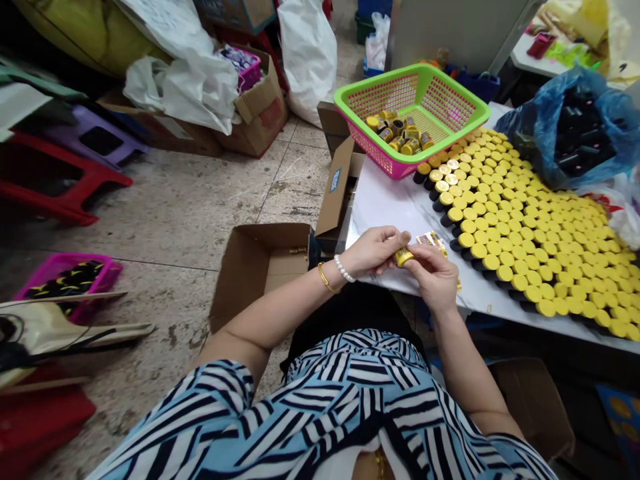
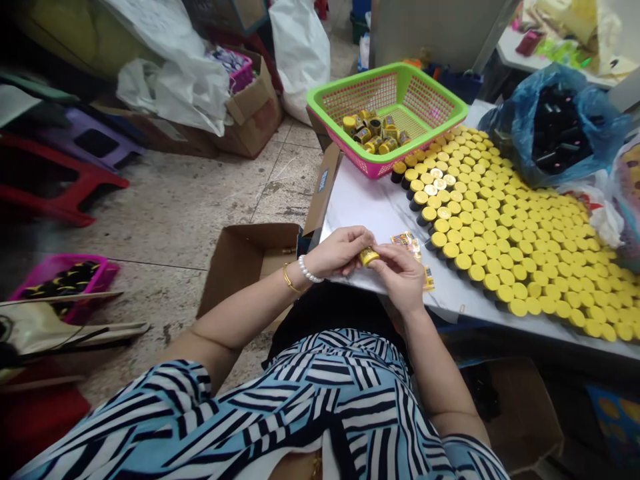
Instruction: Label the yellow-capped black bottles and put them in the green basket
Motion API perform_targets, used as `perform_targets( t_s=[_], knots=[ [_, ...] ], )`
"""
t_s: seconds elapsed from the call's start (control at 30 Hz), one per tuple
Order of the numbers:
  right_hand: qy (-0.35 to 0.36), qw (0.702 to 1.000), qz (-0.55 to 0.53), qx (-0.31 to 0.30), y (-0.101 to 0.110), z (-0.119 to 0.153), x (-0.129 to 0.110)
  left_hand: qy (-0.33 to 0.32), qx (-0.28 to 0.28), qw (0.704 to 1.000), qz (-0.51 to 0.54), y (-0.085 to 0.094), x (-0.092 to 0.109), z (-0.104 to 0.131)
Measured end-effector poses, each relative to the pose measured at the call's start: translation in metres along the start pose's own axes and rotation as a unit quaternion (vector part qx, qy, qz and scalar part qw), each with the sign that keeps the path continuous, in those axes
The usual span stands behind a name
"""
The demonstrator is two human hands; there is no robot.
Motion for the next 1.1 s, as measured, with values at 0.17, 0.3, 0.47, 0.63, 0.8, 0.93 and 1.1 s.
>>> perform_targets(
  t_s=[0.17, 0.3, 0.47, 0.63, 0.8, 0.93, 1.1],
  knots=[
    [0.039, 0.998, 0.022, 0.044, -0.001, 0.003, 0.001, 0.015, -0.093, 0.993, 0.071, 0.009, 0.003, 0.002],
    [0.024, 0.998, 0.033, 0.058, -0.003, 0.006, 0.002, 0.037, -0.081, 0.994, 0.064, 0.012, 0.003, 0.0],
    [0.049, 0.994, 0.083, 0.048, -0.005, 0.003, -0.003, 0.037, -0.065, 0.996, 0.058, 0.007, 0.0, -0.003],
    [0.135, 0.977, 0.142, 0.08, -0.009, 0.002, -0.007, 0.029, -0.072, 0.995, 0.064, 0.008, -0.002, -0.003],
    [0.153, 0.968, 0.166, 0.109, -0.01, 0.006, -0.01, 0.029, -0.065, 0.996, 0.061, 0.006, 0.0, -0.003],
    [0.131, 0.981, 0.131, 0.058, -0.01, 0.003, -0.011, 0.018, -0.075, 0.996, 0.053, 0.005, 0.001, -0.001],
    [0.147, 0.977, 0.132, 0.083, -0.01, 0.002, -0.01, 0.034, -0.103, 0.991, 0.078, 0.013, 0.0, -0.003]
  ],
)
Point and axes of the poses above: each hand's wrist, its own z-axis away from the middle knuckle, its own y-axis out of the back of the hand, x = y × z, the point moved 2 cm from there along -z, towards the middle knuckle, and after that the axes turned 8 degrees about z, right-handed, at the moved point
